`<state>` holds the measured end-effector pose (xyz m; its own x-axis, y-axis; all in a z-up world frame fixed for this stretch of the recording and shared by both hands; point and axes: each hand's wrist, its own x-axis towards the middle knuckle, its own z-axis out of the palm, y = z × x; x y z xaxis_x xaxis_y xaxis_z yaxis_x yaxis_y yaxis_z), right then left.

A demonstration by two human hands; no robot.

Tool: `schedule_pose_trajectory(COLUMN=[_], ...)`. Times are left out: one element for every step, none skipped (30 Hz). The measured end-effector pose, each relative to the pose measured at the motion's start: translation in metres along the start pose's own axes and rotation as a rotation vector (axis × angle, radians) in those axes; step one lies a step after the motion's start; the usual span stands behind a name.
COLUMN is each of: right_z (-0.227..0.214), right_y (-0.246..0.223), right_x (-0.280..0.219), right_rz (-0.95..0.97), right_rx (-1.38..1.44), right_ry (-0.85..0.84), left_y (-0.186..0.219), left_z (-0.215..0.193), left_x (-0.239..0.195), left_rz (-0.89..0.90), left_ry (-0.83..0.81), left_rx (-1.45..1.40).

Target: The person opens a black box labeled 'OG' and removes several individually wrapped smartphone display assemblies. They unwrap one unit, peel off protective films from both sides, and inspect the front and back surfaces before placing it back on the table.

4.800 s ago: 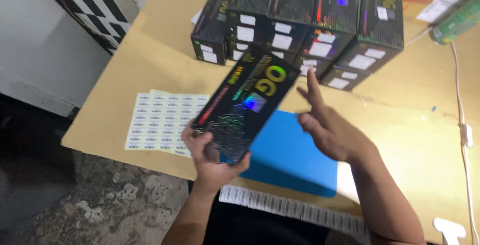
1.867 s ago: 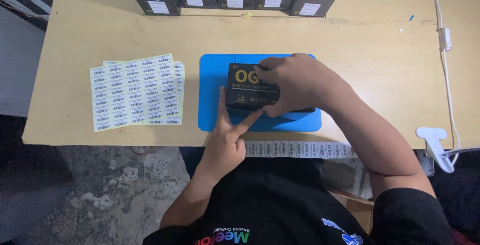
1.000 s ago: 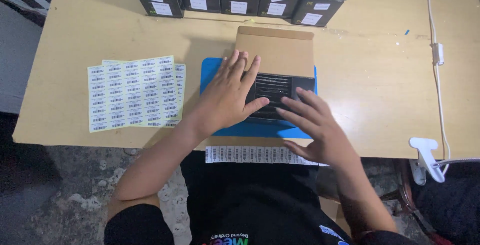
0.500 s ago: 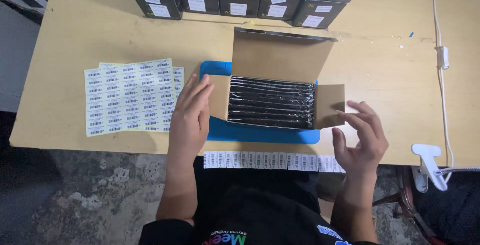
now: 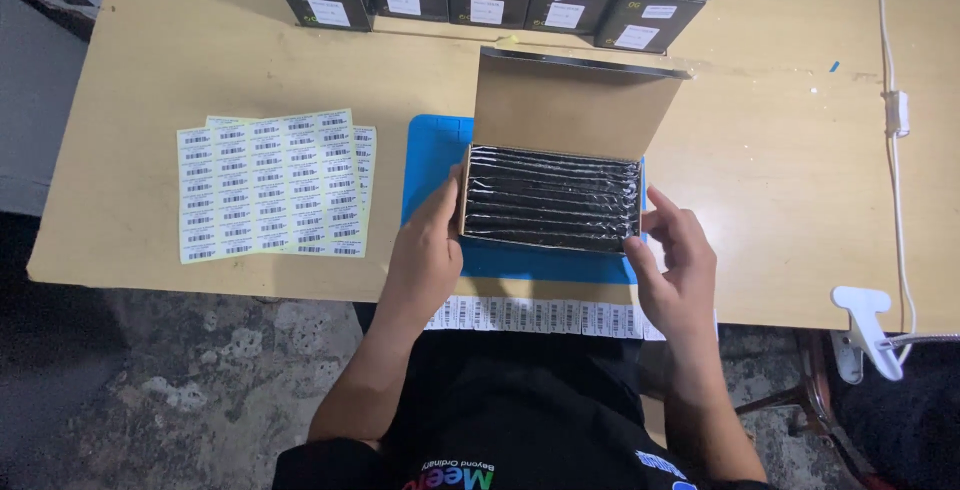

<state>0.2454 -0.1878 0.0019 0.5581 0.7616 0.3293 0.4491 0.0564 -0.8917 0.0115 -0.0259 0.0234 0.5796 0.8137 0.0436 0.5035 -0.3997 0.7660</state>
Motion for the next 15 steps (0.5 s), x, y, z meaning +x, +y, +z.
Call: schedule_pose_trajectory(right_z=[-0.003, -0.006, -0.009, -0.012, -0.015, -0.019, -0.014, -0.010, -0.006, 0.006, 0.017, 0.029, 0.035, 0.041, 0.046], right_y=[-0.018, -0.036, -0.054, -0.051, -0.049, -0.047, -0.057, -0.067, -0.077, -0.075, -0.074, -0.073, -0.067, -0.062, -0.058], right_x=[0.005, 0.011, 0.017, 0.023, 0.031, 0.038, 0.045, 0.052, 0.061, 0.067, 0.073, 0.080, 0.078, 0.077, 0.078], right_rz=[0.001, -0.082, -0.164, -0.164, -0.249, -0.333, -0.327, -0.406, -0.487, -0.485, -0.490, -0.492, -0.495, -0.494, -0.496], right_rx=[-0.004, -0.203, -0.400, -0.402, -0.487, -0.572, -0.573, -0.637, -0.699, -0.701, -0.787, -0.873, -0.871, -0.944, -1.021], right_ry=[0.002, -0.004, -0.014, -0.016, 0.008, 0.031, 0.034, -0.088, -0.210, -0.206, -0.330, -0.454, -0.456, -0.457, -0.456], left_y=[-0.005, -0.009, -0.014, -0.013, -0.011, -0.010, -0.008, -0.006, -0.004, 0.001, 0.007, 0.013, 0.018, 0.023, 0.029], left_z=[-0.007, -0.013, -0.019, -0.018, -0.019, -0.019, -0.011, -0.003, 0.005, 0.015, 0.025, 0.035, 0.034, 0.033, 0.032], left_x=[0.000, -0.001, -0.001, -0.010, -0.016, -0.023, -0.028, -0.034, -0.039, -0.040, -0.041, -0.042, -0.042, -0.042, -0.039], left_rz=[0.002, 0.092, 0.178, 0.178, 0.287, 0.395, 0.398, 0.470, 0.542, 0.545, 0.536, 0.525, 0.524, 0.503, 0.485], left_ry=[-0.002, 0.012, 0.030, 0.030, 0.278, 0.526, 0.520, 0.435, 0.351, 0.348, 0.191, 0.033, 0.035, -0.035, -0.102], left_rx=[-0.003, 0.001, 0.005, 0.002, 0.094, 0.185, 0.185, 0.067, -0.051, -0.052, -0.077, -0.102, -0.101, -0.093, -0.086])
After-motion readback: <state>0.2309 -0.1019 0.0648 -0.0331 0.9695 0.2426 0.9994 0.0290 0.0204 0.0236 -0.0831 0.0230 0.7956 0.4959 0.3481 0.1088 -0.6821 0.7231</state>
